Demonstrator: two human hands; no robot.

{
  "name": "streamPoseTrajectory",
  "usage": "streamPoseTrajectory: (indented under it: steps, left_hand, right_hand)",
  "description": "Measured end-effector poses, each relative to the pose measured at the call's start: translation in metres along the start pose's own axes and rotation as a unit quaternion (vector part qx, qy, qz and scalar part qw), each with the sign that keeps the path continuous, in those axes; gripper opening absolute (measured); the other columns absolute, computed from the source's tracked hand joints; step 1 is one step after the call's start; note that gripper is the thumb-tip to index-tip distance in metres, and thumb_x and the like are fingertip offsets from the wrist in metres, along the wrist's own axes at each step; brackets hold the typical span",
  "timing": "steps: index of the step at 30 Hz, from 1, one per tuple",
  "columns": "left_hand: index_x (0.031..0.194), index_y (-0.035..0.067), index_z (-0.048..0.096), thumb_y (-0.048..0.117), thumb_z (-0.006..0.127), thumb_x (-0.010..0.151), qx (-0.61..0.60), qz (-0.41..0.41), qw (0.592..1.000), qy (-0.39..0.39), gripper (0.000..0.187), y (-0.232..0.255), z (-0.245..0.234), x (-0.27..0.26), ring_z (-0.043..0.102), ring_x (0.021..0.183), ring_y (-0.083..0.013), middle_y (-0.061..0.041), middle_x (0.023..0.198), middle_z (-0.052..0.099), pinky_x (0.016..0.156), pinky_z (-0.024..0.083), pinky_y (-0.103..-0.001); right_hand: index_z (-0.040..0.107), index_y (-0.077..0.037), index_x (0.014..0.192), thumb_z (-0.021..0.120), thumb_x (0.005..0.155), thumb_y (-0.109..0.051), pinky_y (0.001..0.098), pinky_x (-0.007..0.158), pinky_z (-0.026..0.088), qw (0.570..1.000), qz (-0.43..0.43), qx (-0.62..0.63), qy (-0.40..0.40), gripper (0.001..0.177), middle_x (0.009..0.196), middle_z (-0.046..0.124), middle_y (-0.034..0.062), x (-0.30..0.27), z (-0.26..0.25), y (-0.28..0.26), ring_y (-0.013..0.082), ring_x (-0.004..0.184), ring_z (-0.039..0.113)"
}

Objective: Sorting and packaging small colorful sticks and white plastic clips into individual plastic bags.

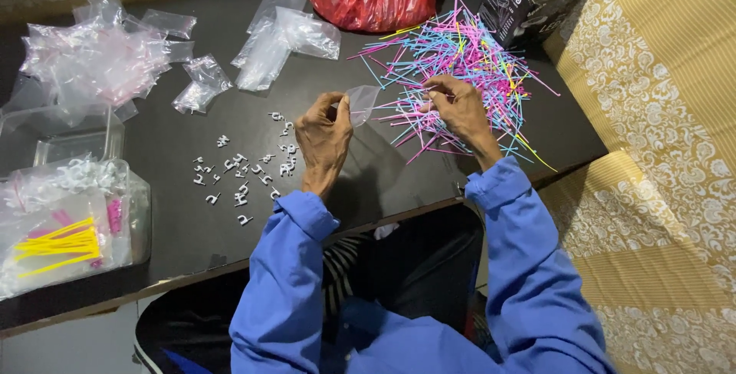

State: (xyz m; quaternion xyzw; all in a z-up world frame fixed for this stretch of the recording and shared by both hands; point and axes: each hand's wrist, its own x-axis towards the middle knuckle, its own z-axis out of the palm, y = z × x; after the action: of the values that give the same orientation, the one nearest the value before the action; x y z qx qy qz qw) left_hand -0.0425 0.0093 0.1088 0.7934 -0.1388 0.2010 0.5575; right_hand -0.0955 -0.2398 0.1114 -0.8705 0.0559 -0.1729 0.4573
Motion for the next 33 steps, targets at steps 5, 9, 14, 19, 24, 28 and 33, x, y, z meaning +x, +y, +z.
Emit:
streamPoseTrajectory:
  steps: [5, 9, 14, 19, 24, 28, 33]
  left_hand:
    - [0.09, 0.016, 0.077, 0.016, 0.072, 0.092, -0.001, -0.003, 1.0, 0.0, 0.005, 0.002, -0.004, 0.001, 0.073, 0.06, -0.0264, -0.009, 0.065, 0.072, 0.053, 0.052, -0.033]
    - [0.09, 0.019, 0.077, 0.018, 0.073, 0.091, 0.012, -0.004, 1.0, 0.006, 0.005, -0.008, 0.001, 0.003, 0.072, 0.059, -0.025, -0.006, 0.062, 0.07, 0.053, 0.052, -0.032]
    - [0.089, 0.018, 0.077, 0.016, 0.073, 0.091, 0.005, 0.005, 1.0, 0.003, 0.005, -0.004, -0.002, 0.001, 0.072, 0.059, -0.0271, -0.007, 0.065, 0.071, 0.053, 0.052, -0.033]
    - [0.09, 0.019, 0.077, 0.017, 0.072, 0.092, 0.001, -0.001, 1.0, -0.007, 0.005, -0.002, -0.001, 0.0, 0.071, 0.058, -0.0242, -0.006, 0.062, 0.07, 0.054, 0.051, -0.031]
    - [0.091, 0.019, 0.077, 0.018, 0.072, 0.092, 0.015, -0.01, 1.0, -0.007, 0.005, -0.003, 0.002, 0.0, 0.071, 0.058, -0.0268, -0.006, 0.058, 0.068, 0.054, 0.052, -0.034]
    - [0.09, 0.019, 0.076, 0.018, 0.072, 0.091, 0.016, -0.009, 1.0, -0.007, 0.005, -0.001, 0.004, 0.001, 0.071, 0.057, -0.0271, -0.004, 0.056, 0.067, 0.054, 0.052, -0.033]
    - [0.091, 0.018, 0.076, 0.017, 0.071, 0.091, 0.007, -0.004, 1.0, -0.014, 0.005, 0.003, 0.004, 0.003, 0.071, 0.058, -0.033, -0.011, 0.056, 0.066, 0.052, 0.052, -0.039]
  right_hand:
    - [0.069, -0.019, 0.125, 0.061, 0.093, -0.003, 0.0401, 0.082, 0.062, 1.0, -0.005, 0.022, 0.011, 0.037, 0.098, 0.075, 0.017, -0.005, 0.012, 0.006, 0.0307, 0.089, 0.075]
    - [0.064, -0.017, 0.125, 0.06, 0.095, -0.008, 0.0442, 0.083, 0.06, 1.0, 0.003, -0.002, 0.021, 0.031, 0.1, 0.074, 0.0196, -0.005, 0.014, -0.006, 0.0339, 0.087, 0.076]
    - [0.066, -0.017, 0.113, 0.06, 0.093, -0.007, 0.0464, 0.085, 0.06, 0.999, 0.013, -0.047, 0.02, 0.022, 0.1, 0.075, 0.0176, -0.008, 0.012, 0.01, 0.0364, 0.093, 0.074]
    - [0.076, -0.019, 0.107, 0.057, 0.09, -0.009, 0.0489, 0.09, 0.057, 0.993, -0.024, -0.112, -0.001, 0.027, 0.1, 0.077, 0.0138, 0.003, 0.007, 0.062, 0.0374, 0.101, 0.073]
    - [0.076, -0.011, 0.115, 0.067, 0.094, -0.004, 0.0457, 0.085, 0.058, 0.99, -0.127, -0.062, 0.008, 0.024, 0.1, 0.077, 0.017, 0.002, 0.003, 0.076, 0.036, 0.095, 0.074]
    - [0.077, -0.015, 0.115, 0.069, 0.093, 0.002, 0.0331, 0.085, 0.059, 0.993, -0.091, 0.048, 0.056, 0.029, 0.098, 0.078, 0.0091, -0.014, 0.004, 0.007, 0.0193, 0.093, 0.076]
    - [0.046, -0.001, 0.137, 0.07, 0.097, 0.009, 0.0389, 0.082, 0.063, 0.957, -0.185, 0.196, 0.109, 0.047, 0.098, 0.071, 0.0242, -0.016, 0.021, -0.04, 0.0302, 0.087, 0.076]
